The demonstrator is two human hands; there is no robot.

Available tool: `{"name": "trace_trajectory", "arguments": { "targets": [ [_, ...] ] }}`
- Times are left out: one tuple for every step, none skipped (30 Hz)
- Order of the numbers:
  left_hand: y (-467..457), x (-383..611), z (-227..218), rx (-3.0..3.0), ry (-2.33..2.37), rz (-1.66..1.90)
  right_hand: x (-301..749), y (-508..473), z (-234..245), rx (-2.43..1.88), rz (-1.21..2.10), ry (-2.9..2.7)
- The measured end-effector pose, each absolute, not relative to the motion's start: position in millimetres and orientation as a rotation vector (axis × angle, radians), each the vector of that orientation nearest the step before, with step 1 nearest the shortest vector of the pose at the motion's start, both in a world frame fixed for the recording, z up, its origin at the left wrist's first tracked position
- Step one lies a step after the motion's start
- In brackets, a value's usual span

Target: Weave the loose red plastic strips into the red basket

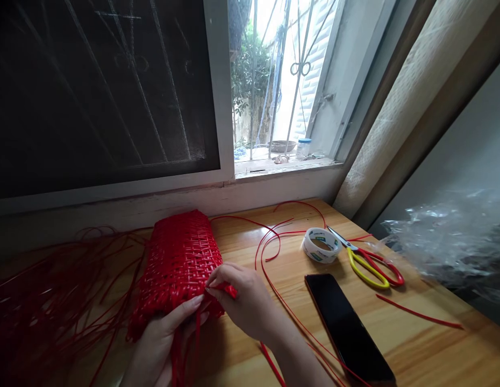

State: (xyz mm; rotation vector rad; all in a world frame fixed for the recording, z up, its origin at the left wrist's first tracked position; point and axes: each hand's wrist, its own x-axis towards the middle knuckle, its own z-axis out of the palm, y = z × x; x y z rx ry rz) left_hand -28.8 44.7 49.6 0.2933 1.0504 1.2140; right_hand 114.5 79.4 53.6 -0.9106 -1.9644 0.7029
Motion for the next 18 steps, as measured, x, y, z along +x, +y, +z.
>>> {"name": "trace_trajectory", "arguments": {
  "targets": [
    [44.5, -28.4, 49.6, 0.268, 1.059, 1.2, 116.6, 78.9, 55.0, -0.912, 0.686, -2.002],
    [44.3, -28.0, 49.3, 0.247, 1.066, 1.191, 118.1, 78.3, 56.0, -0.909, 0.658, -2.043],
    [44.1, -27.7, 48.9, 0.234, 1.067, 1.191, 118.9, 77.6, 56.8, -0.907, 0.618, -2.081],
    [43.8, -27.5, 48.3, 0.232, 1.064, 1.202, 118.9, 76.8, 57.2, -0.905, 0.566, -2.114],
    [43.5, -27.5, 47.8, 0.242, 1.058, 1.219, 117.9, 75.9, 57.4, -0.905, 0.501, -2.14],
    [43.2, -27.8, 47.3, 0.261, 1.05, 1.238, 116.2, 74.9, 57.3, -0.906, 0.434, -2.165],
    [42.9, -28.2, 46.9, 0.285, 1.04, 1.252, 113.9, 73.8, 56.9, -0.906, 0.368, -2.189],
    [42.6, -28.8, 46.6, 0.311, 1.028, 1.262, 111.2, 72.8, 56.5, -0.907, 0.312, -2.216],
    [42.4, -29.3, 46.6, 0.332, 1.016, 1.268, 108.6, 71.9, 55.9, -0.912, 0.266, -2.24],
    [42.2, -29.8, 46.8, 0.343, 1.004, 1.269, 106.3, 71.1, 55.4, -0.923, 0.231, -2.26],
    [42.2, -30.0, 47.1, 0.347, 0.991, 1.267, 104.5, 70.5, 54.9, -0.937, 0.207, -2.272],
    [42.3, -30.1, 47.4, 0.344, 0.983, 1.265, 103.5, 70.3, 54.5, -0.95, 0.192, -2.277],
    [42.4, -29.8, 47.6, 0.34, 0.978, 1.263, 103.3, 70.3, 54.3, -0.959, 0.189, -2.276],
    [42.7, -29.3, 47.6, 0.333, 0.975, 1.262, 103.9, 70.6, 54.2, -0.959, 0.199, -2.273],
    [43.0, -28.6, 47.4, 0.329, 0.981, 1.261, 105.2, 71.3, 54.4, -0.948, 0.221, -2.264],
    [43.4, -27.8, 47.1, 0.326, 0.999, 1.265, 107.0, 72.0, 54.7, -0.93, 0.253, -2.249],
    [43.8, -26.9, 46.5, 0.322, 1.028, 1.276, 109.0, 72.9, 55.2, -0.907, 0.296, -2.23],
    [44.2, -26.1, 46.0, 0.32, 1.062, 1.289, 111.1, 73.7, 55.7, -0.88, 0.342, -2.207]
  ]
}}
